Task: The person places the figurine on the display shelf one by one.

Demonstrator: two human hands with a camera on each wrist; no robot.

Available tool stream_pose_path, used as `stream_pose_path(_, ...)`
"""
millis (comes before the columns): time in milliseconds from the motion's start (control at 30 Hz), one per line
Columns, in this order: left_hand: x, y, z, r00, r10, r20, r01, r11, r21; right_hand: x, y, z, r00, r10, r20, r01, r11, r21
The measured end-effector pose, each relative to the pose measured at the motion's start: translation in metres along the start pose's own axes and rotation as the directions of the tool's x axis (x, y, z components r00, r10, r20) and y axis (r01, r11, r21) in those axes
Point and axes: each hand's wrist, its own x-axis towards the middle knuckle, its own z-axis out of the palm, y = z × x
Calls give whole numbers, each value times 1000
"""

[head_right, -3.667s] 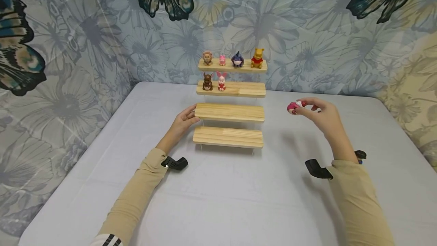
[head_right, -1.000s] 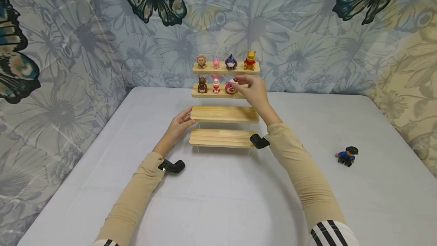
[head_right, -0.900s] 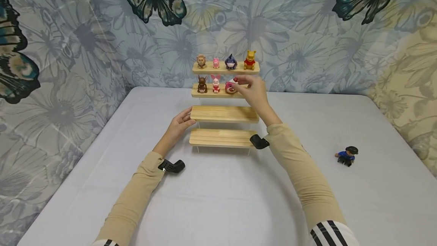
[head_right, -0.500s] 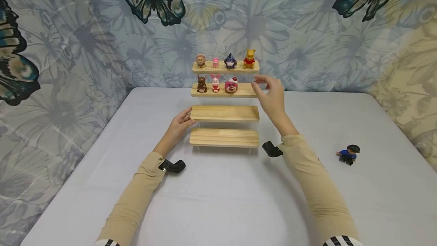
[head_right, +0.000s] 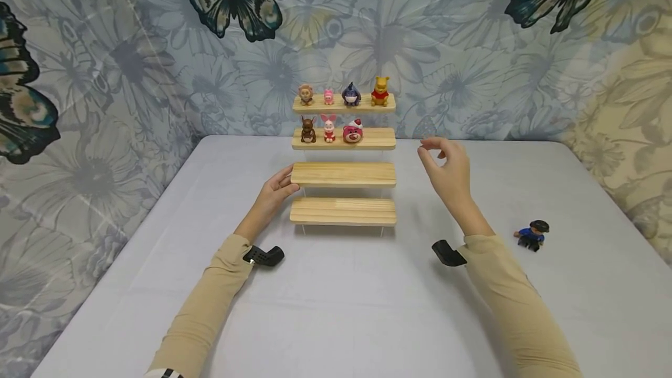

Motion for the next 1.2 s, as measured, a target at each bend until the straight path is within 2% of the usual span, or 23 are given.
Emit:
stream_pose_path(133,0,3,0,1000,-20,11,20,1000,-14,-7,2,-8,1000,-17,-6,17,1000,-16)
stream_pose_path(333,-7,23,5,1000,-24,-2,24,999,22,-17,8,-19,1000,8,2,-7,1000,-22)
stream_pose_path(400,-8,25,6,1000,-30,-5,31,999,26,-20,11,-24,1000,19,1,-19,999,-39)
stream_pose_path(500,-7,21,5,999,-37,-5,37,999,16,-26,15,-32,1000,21,-7,-22,997,-69)
stream_pose_path(633,-2,7,1,1000,-28,1,28,1000,-7,-31,22,-46,999,40,-19,-42,994,-96)
stream_pose_path(767,2,-2,0,1000,-17,-2,17,1000,-11,-35,28,-67,996,92,19,-88,987,-132)
stream_pose_path(900,1,-2,1,1000,-17,-8,17,1000,-2,-41,38,-95,981,166,99,-142,966,-218)
stream_pose_path(1000,1,-1,1,1000,-24,-12,24,1000,6,-47,50,-117,958,232,170,-174,939,-297)
stream_pose_path(1100,0,-1,0,1000,-23,-16,23,1000,3,-56,67,-133,932,270,242,-176,921,-348)
stream_pose_path(1200,0,-2,1,1000,-7,-12,7,1000,-8,-67,94,-148,911,303,279,-171,895,-412)
